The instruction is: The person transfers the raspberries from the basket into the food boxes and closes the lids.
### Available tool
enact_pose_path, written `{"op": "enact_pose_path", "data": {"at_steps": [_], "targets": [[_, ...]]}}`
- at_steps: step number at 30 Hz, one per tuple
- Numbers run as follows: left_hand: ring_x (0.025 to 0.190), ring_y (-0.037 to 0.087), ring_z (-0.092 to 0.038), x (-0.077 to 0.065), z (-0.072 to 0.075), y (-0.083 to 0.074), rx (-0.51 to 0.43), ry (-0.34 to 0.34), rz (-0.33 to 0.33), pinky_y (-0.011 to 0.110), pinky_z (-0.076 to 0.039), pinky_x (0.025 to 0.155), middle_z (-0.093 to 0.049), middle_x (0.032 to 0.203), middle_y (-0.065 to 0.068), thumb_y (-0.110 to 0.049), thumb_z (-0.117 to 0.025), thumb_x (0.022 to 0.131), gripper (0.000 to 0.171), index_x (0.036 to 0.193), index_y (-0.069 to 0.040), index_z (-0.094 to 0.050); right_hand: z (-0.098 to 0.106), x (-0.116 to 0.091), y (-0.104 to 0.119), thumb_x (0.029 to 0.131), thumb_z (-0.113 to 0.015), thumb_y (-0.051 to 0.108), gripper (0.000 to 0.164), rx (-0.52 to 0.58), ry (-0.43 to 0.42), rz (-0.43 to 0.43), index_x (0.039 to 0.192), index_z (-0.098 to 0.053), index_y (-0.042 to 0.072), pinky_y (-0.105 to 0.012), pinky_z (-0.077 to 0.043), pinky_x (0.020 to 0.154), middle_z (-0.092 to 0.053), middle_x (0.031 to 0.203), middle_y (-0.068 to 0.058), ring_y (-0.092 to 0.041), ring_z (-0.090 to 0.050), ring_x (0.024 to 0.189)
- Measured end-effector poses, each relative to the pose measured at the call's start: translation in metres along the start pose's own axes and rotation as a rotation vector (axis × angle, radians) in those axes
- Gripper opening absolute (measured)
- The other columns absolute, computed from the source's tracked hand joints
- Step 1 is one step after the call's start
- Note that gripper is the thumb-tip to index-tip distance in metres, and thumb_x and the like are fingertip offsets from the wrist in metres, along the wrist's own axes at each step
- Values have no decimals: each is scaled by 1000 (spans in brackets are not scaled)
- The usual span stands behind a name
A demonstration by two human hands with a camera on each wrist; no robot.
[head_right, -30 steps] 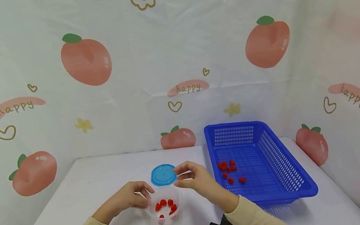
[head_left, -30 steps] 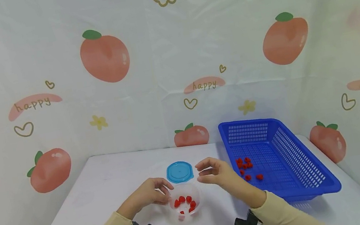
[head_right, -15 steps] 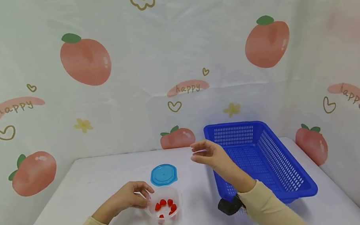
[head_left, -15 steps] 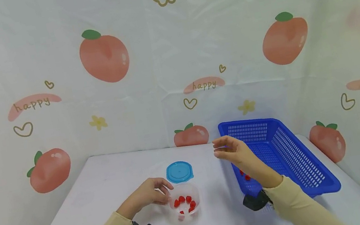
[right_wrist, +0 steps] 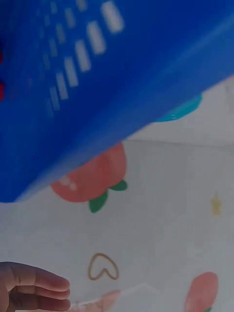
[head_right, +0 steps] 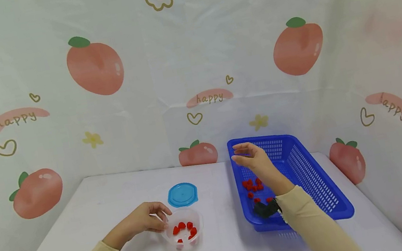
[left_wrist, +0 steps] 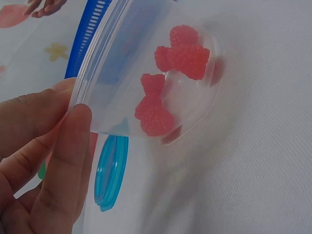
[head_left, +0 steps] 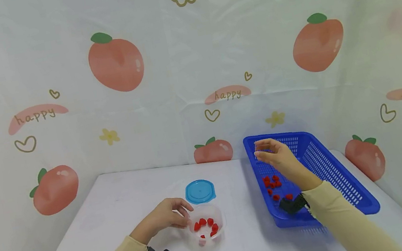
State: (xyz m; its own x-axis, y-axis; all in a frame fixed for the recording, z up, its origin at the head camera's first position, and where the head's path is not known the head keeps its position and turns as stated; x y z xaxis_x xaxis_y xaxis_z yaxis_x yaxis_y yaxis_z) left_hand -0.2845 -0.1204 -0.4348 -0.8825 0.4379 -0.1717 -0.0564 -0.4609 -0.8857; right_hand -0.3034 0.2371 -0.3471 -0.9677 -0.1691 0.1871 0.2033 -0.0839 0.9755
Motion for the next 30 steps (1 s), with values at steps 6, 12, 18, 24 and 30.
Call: {"op": "enact_pose_path", "data": {"at_steps": [6,12,18,24,30], "targets": [[73,16,-64,-2,-1,-3,6,-16,14,33,-60,72,-61,86,6,-3,-75,79,27,105,-4,-66,18,10,-4,95,-61,18,39,-52,-61,-32,128,-49,2,-15,-51,88,-53,113,-2,-8,-59,103],[73,16,-64,-2,-1,-3,11,-13,10,33,-60,72,-61,86,6,-3,-75,79,27,105,-4,-66,37,22,-20,96,-61,22,48,-142,-106,-65,134,-45,-3,-21,-53,91,-52,114,-4,-5,-57,101],[72,16,-64,-1,-1,-1,10,-1,1,33,-60,72,-61,85,6,-3,-75,79,27,105,-4,-66,51,28,-45,96,-60,17,50,-301,-110,-118,135,-43,-8,-44,-50,99,-50,128,-26,-19,-59,107],[72,16,-64,0,-1,-2,11,2,-2,33,-60,72,-61,86,7,-4,-74,79,27,105,-4,-66,57,28,-59,95,-58,8,42,-406,-91,-182,130,-46,-12,-49,-51,94,-52,123,-31,-37,-59,110],[72,16,-64,0,-1,-1,18,-1,0,34,-60,72,-61,86,6,-3,-74,80,27,105,-4,-66,59,27,-67,91,-58,-2,32,-521,-46,-193,119,-52,-16,-39,-58,78,-59,104,-26,-31,-61,92]]}}
Point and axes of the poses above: each hand's wrist, its own x-axis towards the middle knuckle, its own z-axis out of the back of the hand, y = z × x, the point moved 2 cm from there along x, towards the middle knuckle
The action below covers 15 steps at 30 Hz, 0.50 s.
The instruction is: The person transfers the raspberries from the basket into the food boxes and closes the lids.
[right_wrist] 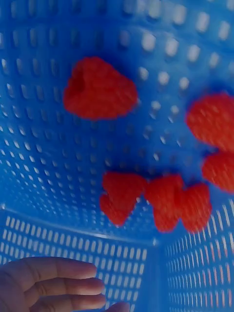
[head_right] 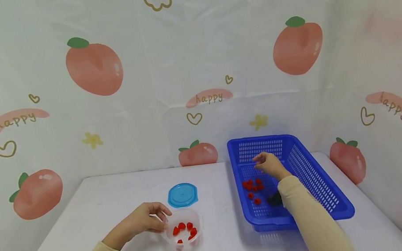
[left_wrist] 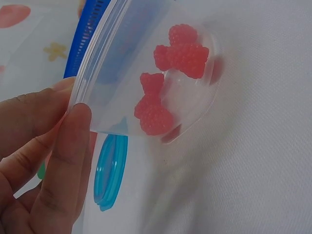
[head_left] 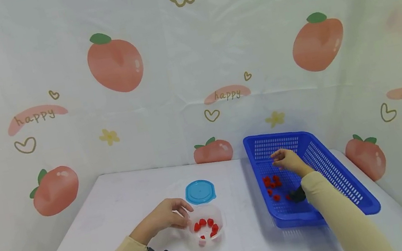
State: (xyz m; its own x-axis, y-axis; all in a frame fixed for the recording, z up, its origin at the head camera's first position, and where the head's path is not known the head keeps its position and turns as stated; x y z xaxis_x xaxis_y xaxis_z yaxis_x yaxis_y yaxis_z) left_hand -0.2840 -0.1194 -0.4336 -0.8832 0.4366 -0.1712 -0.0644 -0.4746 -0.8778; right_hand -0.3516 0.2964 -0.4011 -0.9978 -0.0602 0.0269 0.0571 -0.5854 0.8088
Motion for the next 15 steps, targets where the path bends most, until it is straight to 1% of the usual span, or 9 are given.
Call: {"op": "enact_pose_path", "data": {"at_steps": [4,7,12,15], "targets": [[73,16,-64,0,0,0,-6,-1,0,34,-60,72,-61,85,7,-3,-74,79,27,105,-4,-66,-2,0,-3,91,-55,-4,29,-72,36,-32,117,-53,-16,-41,-58,78,-60,99,-25,-35,-62,92],[73,16,-64,-1,0,0,-10,0,-1,34,-60,72,-61,85,7,-2,-74,79,27,105,-4,-66,-3,-2,-4,89,-55,-4,29,-119,66,-75,116,-54,-15,-42,-57,79,-60,100,-25,-36,-62,92],[73,16,-64,-2,0,-1,-16,4,-3,34,-60,72,-61,85,7,-2,-73,80,27,105,-3,-66,-5,-4,-11,87,-58,0,31,-156,144,-196,117,-58,-9,-45,-56,84,-62,111,-24,-33,-62,98],[73,16,-64,-2,0,-2,-18,5,-3,34,-60,72,-61,85,7,-2,-73,80,26,105,-3,-66,-6,-2,-19,89,-61,4,28,-159,204,-250,115,-61,-4,-46,-56,85,-63,111,-22,-32,-63,99]]}}
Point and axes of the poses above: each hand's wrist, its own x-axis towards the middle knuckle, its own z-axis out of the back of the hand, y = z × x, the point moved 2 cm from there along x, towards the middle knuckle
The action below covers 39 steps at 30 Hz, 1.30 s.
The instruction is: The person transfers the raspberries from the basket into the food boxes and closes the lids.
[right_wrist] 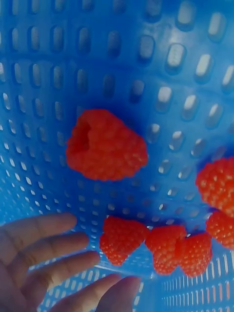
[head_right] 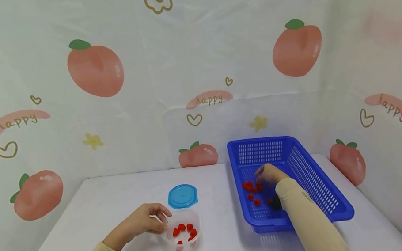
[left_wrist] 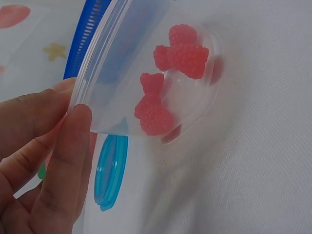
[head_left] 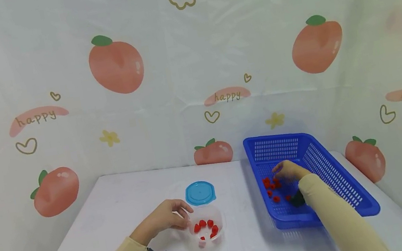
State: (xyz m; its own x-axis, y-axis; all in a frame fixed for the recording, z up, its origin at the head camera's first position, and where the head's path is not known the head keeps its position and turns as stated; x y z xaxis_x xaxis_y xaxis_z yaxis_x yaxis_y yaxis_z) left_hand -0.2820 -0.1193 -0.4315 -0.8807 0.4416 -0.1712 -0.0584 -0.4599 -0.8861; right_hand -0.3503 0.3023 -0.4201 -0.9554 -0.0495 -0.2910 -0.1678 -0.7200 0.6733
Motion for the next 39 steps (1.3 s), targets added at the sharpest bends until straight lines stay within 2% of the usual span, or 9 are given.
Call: {"op": "enact_pose_path", "data": {"at_steps": [4,9,14,22,28,33,39], "targets": [[73,16,-64,0,0,0,3,-3,3,34,-60,72,-61,86,7,-2,-74,80,27,106,-3,-66,-1,4,-4,89,-66,10,25,-9,64,9,111,-63,-3,-45,-57,83,-65,106,-21,-32,-63,99],[73,16,-64,1,0,1,14,-8,5,34,-60,72,-61,86,7,-3,-74,80,28,106,-4,-66,-4,-5,5,88,-62,2,27,-24,23,-25,113,-62,-9,-47,-56,87,-66,105,-21,-33,-63,102],[73,16,-64,1,0,2,13,-11,6,34,-60,71,-61,86,7,-2,-74,79,28,106,-4,-66,-7,-9,8,89,-59,-2,25,-69,8,-5,112,-62,-12,-47,-56,88,-66,103,-22,-34,-63,100],[73,16,-64,2,0,2,3,-3,-1,34,-60,72,-61,85,7,-2,-74,80,27,106,-3,-65,-10,-5,5,90,-62,-1,11,-62,0,-27,99,-64,-3,-48,-54,88,-66,93,-12,-23,-61,90],[73,16,-64,1,-1,1,3,-13,13,34,-60,72,-61,85,7,-1,-74,80,27,105,-3,-66,-8,-6,4,88,-63,0,12,-78,-6,3,100,-64,-4,-46,-56,86,-65,93,-12,-22,-61,88],[73,16,-64,0,-1,1,10,-25,25,33,-60,72,-61,86,7,-2,-75,79,27,105,-4,-66,-2,-8,3,86,-65,2,18,-6,-30,34,102,-65,-5,-41,-57,83,-65,95,-14,-24,-62,87],[73,16,-64,0,-1,1,13,-24,21,33,-60,72,-61,86,7,-4,-76,79,28,105,-5,-66,6,-5,-1,89,-60,-2,22,136,-31,113,108,-60,-13,-42,-57,85,-66,99,-16,-25,-63,91]]}}
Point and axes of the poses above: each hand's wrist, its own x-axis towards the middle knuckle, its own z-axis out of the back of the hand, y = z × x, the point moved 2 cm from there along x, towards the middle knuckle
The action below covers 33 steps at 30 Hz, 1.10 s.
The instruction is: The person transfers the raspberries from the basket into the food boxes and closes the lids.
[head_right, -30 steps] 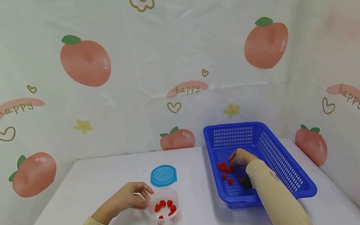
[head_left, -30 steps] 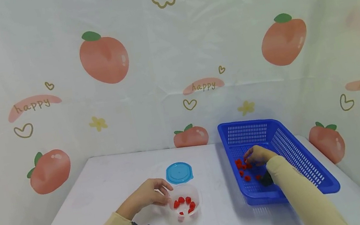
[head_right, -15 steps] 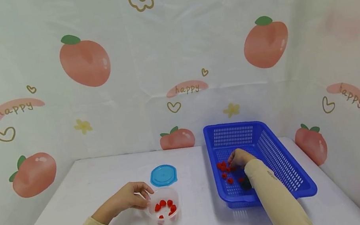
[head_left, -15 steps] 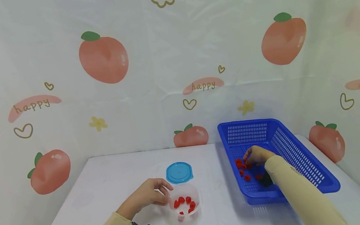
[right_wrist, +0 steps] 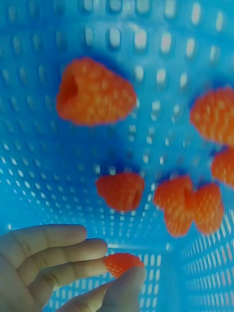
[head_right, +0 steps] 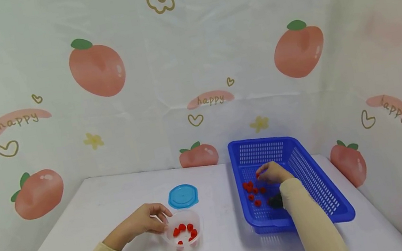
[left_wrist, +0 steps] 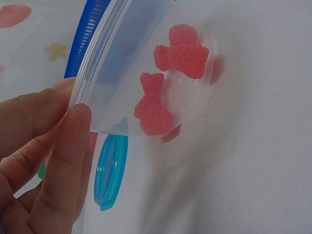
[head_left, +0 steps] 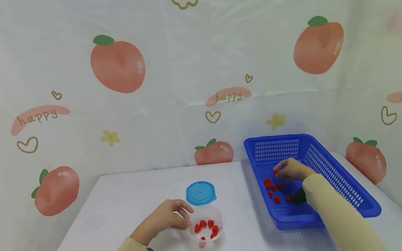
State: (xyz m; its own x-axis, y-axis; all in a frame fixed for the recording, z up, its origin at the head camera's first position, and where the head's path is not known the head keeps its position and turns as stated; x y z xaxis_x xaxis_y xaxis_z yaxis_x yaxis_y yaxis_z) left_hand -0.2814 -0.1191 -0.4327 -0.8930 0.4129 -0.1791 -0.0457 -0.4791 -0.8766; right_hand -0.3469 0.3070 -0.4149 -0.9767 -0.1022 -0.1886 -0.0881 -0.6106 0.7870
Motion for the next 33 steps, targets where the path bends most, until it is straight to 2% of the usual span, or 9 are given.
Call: {"op": "enact_pose_path", "data": {"at_steps": [7,12,16,20,24,29,33], "targets": [[73,16,-64,0,0,0,-3,6,-6,33,-60,72,-61,86,7,-3,-75,80,27,105,-4,-66,7,6,3,90,-61,1,29,183,-28,47,115,-57,-13,-28,-55,76,-66,95,-4,-14,-60,85],[73,16,-64,1,0,0,2,4,-8,34,-60,71,-61,86,7,-3,-76,79,27,105,-4,-66,10,3,13,94,-58,6,37,269,-22,103,125,-50,-14,-29,-55,88,-64,105,-4,-10,-63,94],[73,16,-64,1,0,0,4,5,-9,34,-60,71,-61,86,7,-3,-75,79,27,105,-4,-66,13,-1,22,97,-57,11,41,325,-33,137,130,-47,-12,-33,-50,99,-60,114,-7,-7,-61,99],[73,16,-64,1,-1,0,6,5,-6,34,-60,72,-61,86,7,-3,-76,79,27,105,-4,-66,16,-6,31,97,-57,13,42,400,-37,176,130,-46,-10,-33,-46,105,-55,115,-2,-2,-57,101],[73,16,-64,1,-1,0,5,5,-3,33,-60,71,-61,85,7,-3,-76,79,27,104,-4,-66,19,-14,40,97,-58,12,43,500,-42,210,131,-44,-8,-25,-47,101,-55,111,5,-2,-56,103],[73,16,-64,0,-1,-1,2,5,-3,33,-60,71,-61,85,6,-3,-75,79,27,105,-4,-66,21,-24,52,97,-58,12,50,586,-76,222,138,-37,-8,-15,-49,92,-54,110,7,-9,-53,110],[73,16,-63,0,0,-2,2,4,-5,33,-60,71,-61,85,6,-3,-75,79,27,105,-4,-66,20,-32,62,98,-55,10,43,651,-97,239,135,-40,-4,-13,-49,91,-53,110,7,-11,-53,113]]}}
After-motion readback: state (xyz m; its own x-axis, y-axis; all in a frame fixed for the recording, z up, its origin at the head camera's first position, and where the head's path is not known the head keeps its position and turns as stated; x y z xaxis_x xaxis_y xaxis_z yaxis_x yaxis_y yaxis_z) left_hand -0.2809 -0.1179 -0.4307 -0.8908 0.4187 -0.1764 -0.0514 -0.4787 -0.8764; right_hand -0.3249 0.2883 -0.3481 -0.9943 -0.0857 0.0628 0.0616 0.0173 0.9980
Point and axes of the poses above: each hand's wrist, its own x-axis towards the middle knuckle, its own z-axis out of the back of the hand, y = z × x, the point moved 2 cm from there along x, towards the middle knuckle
